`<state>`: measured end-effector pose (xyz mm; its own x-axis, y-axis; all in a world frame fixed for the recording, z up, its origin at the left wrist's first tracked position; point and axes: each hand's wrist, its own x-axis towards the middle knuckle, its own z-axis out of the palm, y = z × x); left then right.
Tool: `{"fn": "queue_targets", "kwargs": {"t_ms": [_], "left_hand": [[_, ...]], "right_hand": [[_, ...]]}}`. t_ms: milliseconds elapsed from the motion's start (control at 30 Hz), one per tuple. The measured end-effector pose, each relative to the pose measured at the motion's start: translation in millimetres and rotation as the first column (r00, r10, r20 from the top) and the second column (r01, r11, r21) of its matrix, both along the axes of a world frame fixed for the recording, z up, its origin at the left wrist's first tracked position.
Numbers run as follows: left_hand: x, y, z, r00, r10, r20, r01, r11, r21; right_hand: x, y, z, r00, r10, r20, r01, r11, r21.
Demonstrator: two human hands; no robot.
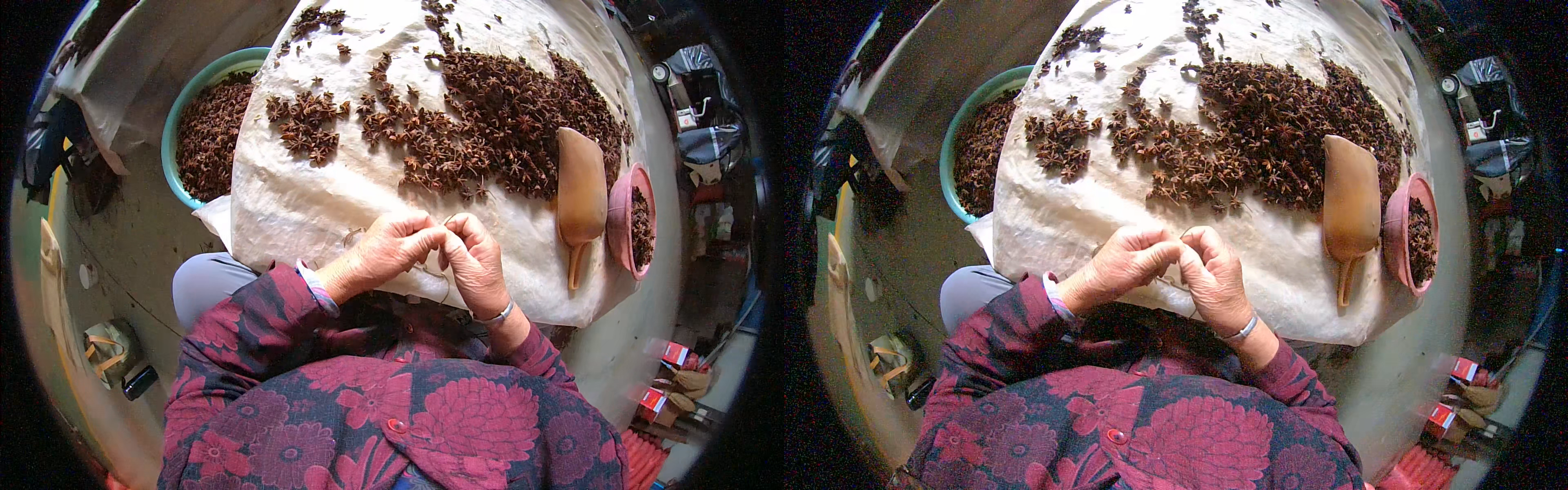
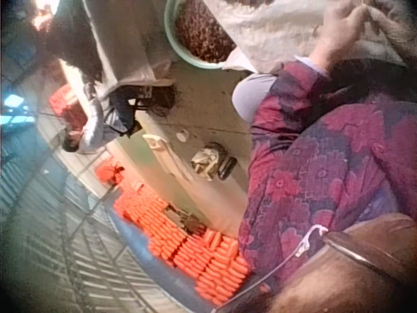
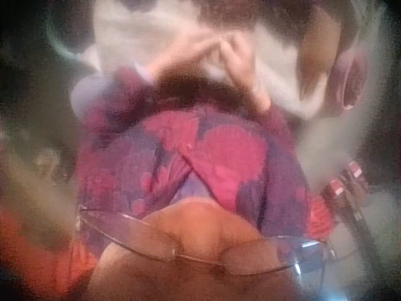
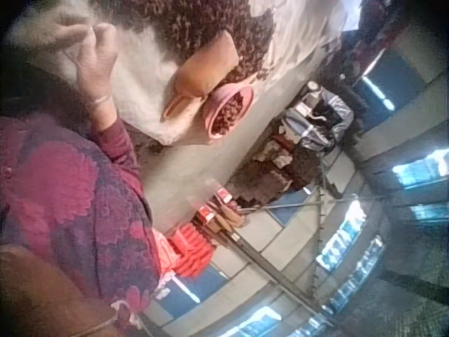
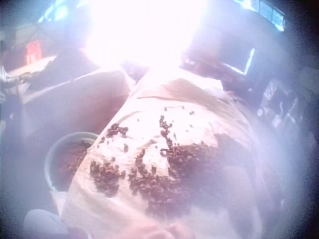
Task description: The person sits at a low table and sorts star anise by hand, removing stems and debris from the pile. They use a plastic scoop to move the spice and a metal cup to transfer portions, working continuously on the task.
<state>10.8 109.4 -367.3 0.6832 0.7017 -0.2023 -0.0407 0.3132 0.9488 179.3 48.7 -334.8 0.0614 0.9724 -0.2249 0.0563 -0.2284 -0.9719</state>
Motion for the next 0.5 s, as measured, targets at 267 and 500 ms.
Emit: {"fn": "queue_targets", "kwargs": {"t_ms": [267, 500], "left_hand": [[-24, 33, 5, 0.892, 0.447, 0.067, -0.440, 0.892, -0.101], [-41, 63, 1, 0.764, 0.645, -0.013, -0.602, 0.706, -0.374]], "right_hand": [[12, 5, 4, 0.946, 0.298, 0.129, -0.271, 0.943, -0.191], [5, 52, -28, 0.259, -0.151, 0.954, -0.436, 0.863, 0.255]]}}
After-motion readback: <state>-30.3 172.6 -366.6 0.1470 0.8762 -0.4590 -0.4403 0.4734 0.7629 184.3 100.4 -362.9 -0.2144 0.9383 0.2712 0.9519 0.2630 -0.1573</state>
